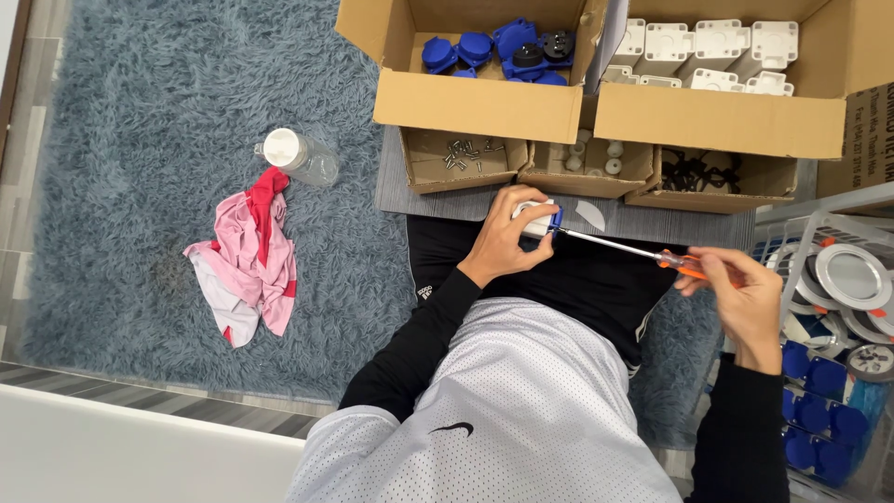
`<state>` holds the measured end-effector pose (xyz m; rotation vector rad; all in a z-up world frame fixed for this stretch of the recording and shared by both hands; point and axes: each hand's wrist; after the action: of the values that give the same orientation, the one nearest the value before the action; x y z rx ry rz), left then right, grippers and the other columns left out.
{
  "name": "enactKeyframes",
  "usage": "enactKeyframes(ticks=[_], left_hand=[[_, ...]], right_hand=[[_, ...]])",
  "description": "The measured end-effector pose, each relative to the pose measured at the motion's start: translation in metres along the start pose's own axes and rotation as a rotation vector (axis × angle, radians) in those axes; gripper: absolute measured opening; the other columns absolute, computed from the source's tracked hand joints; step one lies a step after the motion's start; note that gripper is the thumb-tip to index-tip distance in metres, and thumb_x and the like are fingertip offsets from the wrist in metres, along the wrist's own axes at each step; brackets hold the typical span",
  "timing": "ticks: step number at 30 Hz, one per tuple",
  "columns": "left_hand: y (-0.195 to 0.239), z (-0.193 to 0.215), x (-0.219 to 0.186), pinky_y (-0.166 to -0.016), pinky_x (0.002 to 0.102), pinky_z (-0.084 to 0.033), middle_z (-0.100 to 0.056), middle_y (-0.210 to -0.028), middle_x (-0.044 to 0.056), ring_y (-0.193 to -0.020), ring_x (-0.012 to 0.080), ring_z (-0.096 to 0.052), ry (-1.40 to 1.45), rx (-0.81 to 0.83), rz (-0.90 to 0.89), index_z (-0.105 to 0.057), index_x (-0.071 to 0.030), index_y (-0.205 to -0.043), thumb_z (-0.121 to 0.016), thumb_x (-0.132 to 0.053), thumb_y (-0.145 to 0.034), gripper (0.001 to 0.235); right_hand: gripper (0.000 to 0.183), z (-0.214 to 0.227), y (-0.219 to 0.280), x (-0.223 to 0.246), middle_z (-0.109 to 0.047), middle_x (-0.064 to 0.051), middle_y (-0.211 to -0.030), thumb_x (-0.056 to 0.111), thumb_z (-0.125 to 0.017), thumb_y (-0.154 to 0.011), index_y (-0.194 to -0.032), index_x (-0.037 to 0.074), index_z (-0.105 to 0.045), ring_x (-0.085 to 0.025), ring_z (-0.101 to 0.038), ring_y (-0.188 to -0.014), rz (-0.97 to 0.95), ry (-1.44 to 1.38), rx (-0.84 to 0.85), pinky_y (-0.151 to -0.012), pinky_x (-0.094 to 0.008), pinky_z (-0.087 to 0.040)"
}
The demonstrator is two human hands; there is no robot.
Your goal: Assembling small plastic hardware components using a screwdriver
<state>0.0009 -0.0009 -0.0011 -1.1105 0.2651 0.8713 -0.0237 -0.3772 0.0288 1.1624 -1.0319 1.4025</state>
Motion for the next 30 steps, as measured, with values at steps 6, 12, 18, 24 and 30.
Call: enactKeyframes(ticks=[6,12,18,24,30], left_hand=[[-0.001,0.001,0.000,-0.112,0.048,-0.054,-0.060,-0.131,0.012,-0.122,0.0326,-0.063,-0.004,-0.008,-0.012,-0.068,-0.012,-0.133,-0.079,-0.013,-0.094,0.041],[-0.003,0.000,0.000,-0.110,0.049,-0.054,-0.060,-0.130,0.012,-0.120,0.0326,-0.063,-0.011,-0.020,-0.037,-0.069,-0.012,-0.131,-0.079,-0.012,-0.093,0.039],[-0.003,0.001,0.000,-0.111,0.049,-0.054,-0.060,-0.130,0.013,-0.121,0.0334,-0.063,-0.018,-0.006,-0.029,-0.068,-0.011,-0.132,-0.078,-0.013,-0.094,0.040],[-0.003,0.002,0.001,-0.111,0.049,-0.054,-0.060,-0.131,0.013,-0.121,0.0330,-0.063,-0.011,-0.002,-0.027,-0.067,-0.012,-0.133,-0.078,-0.013,-0.093,0.041],[-0.001,0.001,0.002,-0.110,0.048,-0.054,-0.060,-0.132,0.013,-0.121,0.0329,-0.063,-0.011,0.003,-0.027,-0.068,-0.012,-0.133,-0.077,-0.012,-0.093,0.041]], right_hand=[[0.013,0.004,0.001,-0.006,-0.073,-0.025,-0.123,-0.005,-0.073,-0.105,-0.118,-0.008,-0.070,-0.032,-0.075,-0.095,0.096,-0.061,-0.023,-0.090,-0.034,-0.068],[0.017,0.012,0.000,-0.016,-0.070,-0.025,-0.128,-0.010,-0.077,-0.097,-0.112,-0.004,-0.072,-0.031,-0.072,-0.121,0.169,0.015,-0.004,-0.112,-0.038,-0.066],[0.027,0.001,-0.001,0.022,-0.070,-0.030,-0.122,0.001,-0.063,-0.110,-0.135,-0.010,-0.066,-0.035,-0.072,-0.111,0.118,0.098,0.057,-0.101,-0.042,-0.064],[0.011,0.002,-0.003,0.018,-0.073,-0.027,-0.114,-0.008,-0.069,-0.109,-0.119,-0.013,-0.072,-0.031,-0.074,-0.094,0.082,0.080,0.013,-0.085,-0.034,-0.067],[0.035,0.004,-0.006,0.006,-0.069,-0.024,-0.133,-0.011,-0.080,-0.092,-0.125,-0.005,-0.069,-0.033,-0.075,-0.121,0.170,0.031,0.018,-0.115,-0.039,-0.065]])
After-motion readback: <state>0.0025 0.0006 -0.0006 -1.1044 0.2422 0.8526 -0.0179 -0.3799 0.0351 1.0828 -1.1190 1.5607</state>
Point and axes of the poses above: each hand's wrist, its own y-axis away from the middle knuckle, its own z-axis out of the back of the hand, x = y × z
